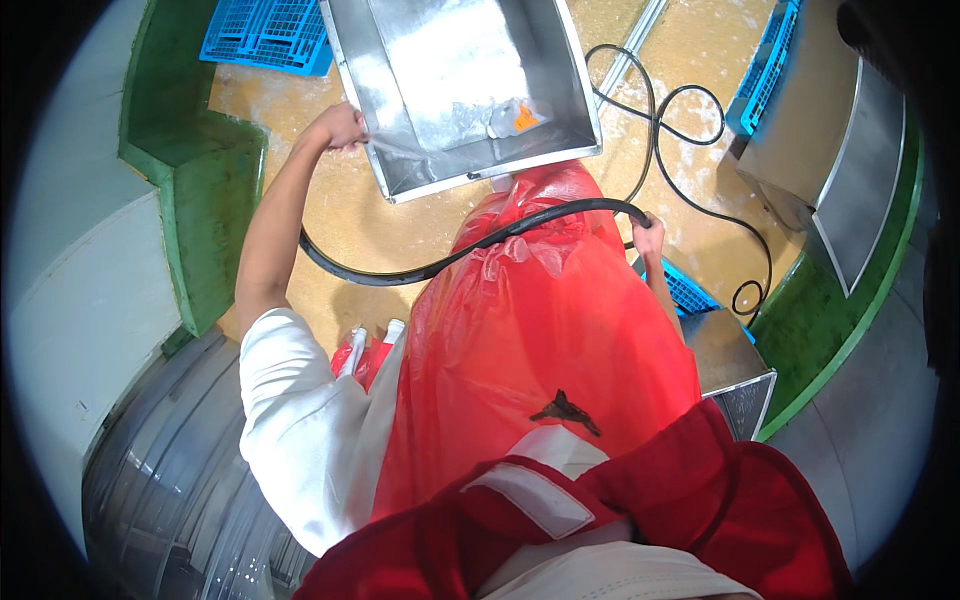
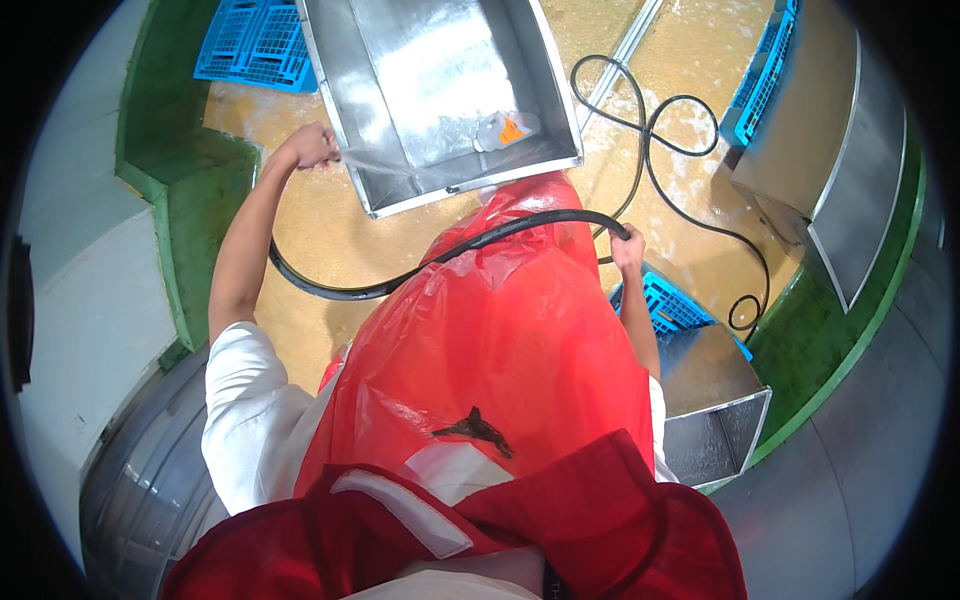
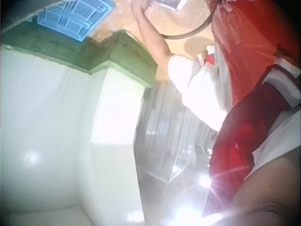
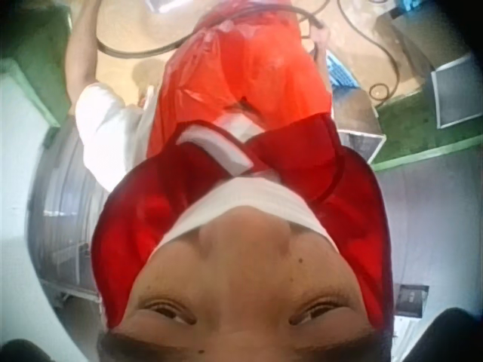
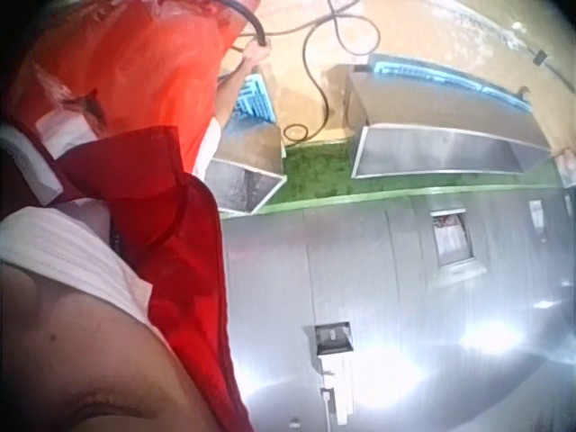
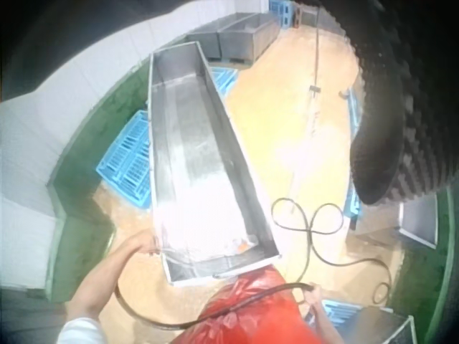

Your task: The person uses a high-pressure hose to rinse a large stainless steel trough and the surrounding floor area. They then wipe the interior of the trough with a white cloth while continuing to spray water.

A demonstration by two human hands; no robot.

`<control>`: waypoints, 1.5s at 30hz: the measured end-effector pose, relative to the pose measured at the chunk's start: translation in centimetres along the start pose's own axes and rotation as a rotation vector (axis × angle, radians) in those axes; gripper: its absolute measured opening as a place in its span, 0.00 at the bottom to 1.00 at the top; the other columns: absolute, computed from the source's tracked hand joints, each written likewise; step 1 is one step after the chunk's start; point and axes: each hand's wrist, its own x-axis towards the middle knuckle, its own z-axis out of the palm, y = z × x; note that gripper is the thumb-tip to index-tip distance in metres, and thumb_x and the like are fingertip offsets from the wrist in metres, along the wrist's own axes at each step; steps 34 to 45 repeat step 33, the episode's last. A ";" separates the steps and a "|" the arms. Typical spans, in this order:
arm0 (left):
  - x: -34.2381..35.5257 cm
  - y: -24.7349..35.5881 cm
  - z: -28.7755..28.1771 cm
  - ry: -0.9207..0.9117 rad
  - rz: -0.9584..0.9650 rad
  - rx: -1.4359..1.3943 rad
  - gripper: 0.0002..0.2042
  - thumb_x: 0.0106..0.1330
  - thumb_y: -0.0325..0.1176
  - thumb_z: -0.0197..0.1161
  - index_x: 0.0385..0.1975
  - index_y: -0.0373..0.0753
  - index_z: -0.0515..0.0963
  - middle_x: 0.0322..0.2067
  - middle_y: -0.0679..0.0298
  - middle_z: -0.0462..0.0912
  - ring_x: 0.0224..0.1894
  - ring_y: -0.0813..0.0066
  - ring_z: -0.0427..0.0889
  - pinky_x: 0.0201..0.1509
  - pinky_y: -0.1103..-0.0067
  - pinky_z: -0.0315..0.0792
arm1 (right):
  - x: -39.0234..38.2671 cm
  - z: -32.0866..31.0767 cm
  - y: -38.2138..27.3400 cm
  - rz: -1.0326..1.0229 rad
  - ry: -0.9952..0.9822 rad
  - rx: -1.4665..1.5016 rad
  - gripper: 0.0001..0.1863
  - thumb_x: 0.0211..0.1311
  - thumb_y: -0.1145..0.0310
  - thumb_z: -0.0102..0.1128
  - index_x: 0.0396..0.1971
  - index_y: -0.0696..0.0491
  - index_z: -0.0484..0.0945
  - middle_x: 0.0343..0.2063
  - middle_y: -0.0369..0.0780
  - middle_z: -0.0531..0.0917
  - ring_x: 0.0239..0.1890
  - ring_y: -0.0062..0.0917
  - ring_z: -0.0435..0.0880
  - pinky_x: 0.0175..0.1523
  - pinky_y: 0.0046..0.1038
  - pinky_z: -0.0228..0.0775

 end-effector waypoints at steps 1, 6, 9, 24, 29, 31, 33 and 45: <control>0.5 -0.5 -0.5 -0.034 -0.052 0.056 0.10 0.55 0.35 0.66 0.20 0.37 0.74 0.14 0.63 0.77 0.10 0.81 0.68 0.12 0.80 0.59 | 0.8 -0.4 -0.3 0.021 -0.003 -0.006 0.15 0.54 0.61 0.64 0.20 0.58 0.76 0.12 0.41 0.72 0.19 0.23 0.69 0.29 0.32 0.64; -0.8 7.6 -0.7 -0.072 0.022 -0.391 0.11 0.56 0.36 0.66 0.23 0.37 0.74 0.15 0.64 0.78 0.11 0.81 0.68 0.12 0.82 0.59 | 4.0 -2.1 -0.6 0.090 -0.124 0.001 0.15 0.54 0.60 0.65 0.22 0.58 0.79 0.14 0.41 0.75 0.20 0.23 0.72 0.30 0.31 0.66; 0.5 7.3 0.6 -0.072 -0.056 -0.184 0.10 0.57 0.36 0.65 0.22 0.37 0.76 0.15 0.64 0.79 0.11 0.78 0.70 0.14 0.79 0.64 | 6.1 -2.3 -0.6 0.099 -0.152 0.021 0.16 0.53 0.58 0.65 0.24 0.57 0.80 0.16 0.42 0.77 0.22 0.24 0.74 0.32 0.31 0.67; -6.2 8.2 -6.6 0.604 -0.641 0.210 0.18 0.63 0.40 0.54 0.49 0.38 0.74 0.45 0.41 0.79 0.50 0.46 0.78 0.53 0.61 0.72 | 16.8 -3.5 3.4 0.321 -0.203 -0.001 0.20 0.50 0.55 0.66 0.31 0.61 0.83 0.26 0.49 0.83 0.32 0.32 0.82 0.44 0.32 0.70; -5.9 10.4 -7.2 0.564 -0.694 0.230 0.17 0.65 0.34 0.47 0.50 0.33 0.74 0.44 0.43 0.80 0.46 0.47 0.81 0.51 0.61 0.74 | 18.6 -3.9 1.5 0.357 -0.141 0.088 0.21 0.52 0.54 0.65 0.26 0.62 0.80 0.24 0.44 0.81 0.29 0.29 0.77 0.42 0.32 0.68; -5.6 10.4 -6.3 0.279 -0.735 0.135 0.18 0.62 0.28 0.45 0.46 0.28 0.76 0.43 0.41 0.80 0.37 0.50 0.84 0.48 0.60 0.75 | 18.8 -3.8 1.0 0.370 -0.151 0.096 0.20 0.53 0.56 0.65 0.30 0.61 0.81 0.25 0.44 0.81 0.30 0.26 0.77 0.43 0.31 0.68; -4.4 9.0 -4.4 0.264 -0.724 0.178 0.15 0.59 0.25 0.45 0.36 0.26 0.79 0.31 0.40 0.82 0.23 0.57 0.84 0.26 0.65 0.78 | 19.6 -2.8 3.2 0.417 -0.190 0.093 0.20 0.54 0.55 0.64 0.33 0.60 0.82 0.27 0.46 0.82 0.31 0.23 0.79 0.43 0.29 0.68; -4.4 9.0 -4.4 0.264 -0.724 0.178 0.15 0.59 0.25 0.45 0.36 0.26 0.79 0.31 0.40 0.82 0.23 0.57 0.84 0.26 0.65 0.78 | 19.6 -2.8 3.2 0.417 -0.190 0.093 0.20 0.54 0.55 0.64 0.33 0.60 0.82 0.27 0.46 0.82 0.31 0.23 0.79 0.43 0.29 0.68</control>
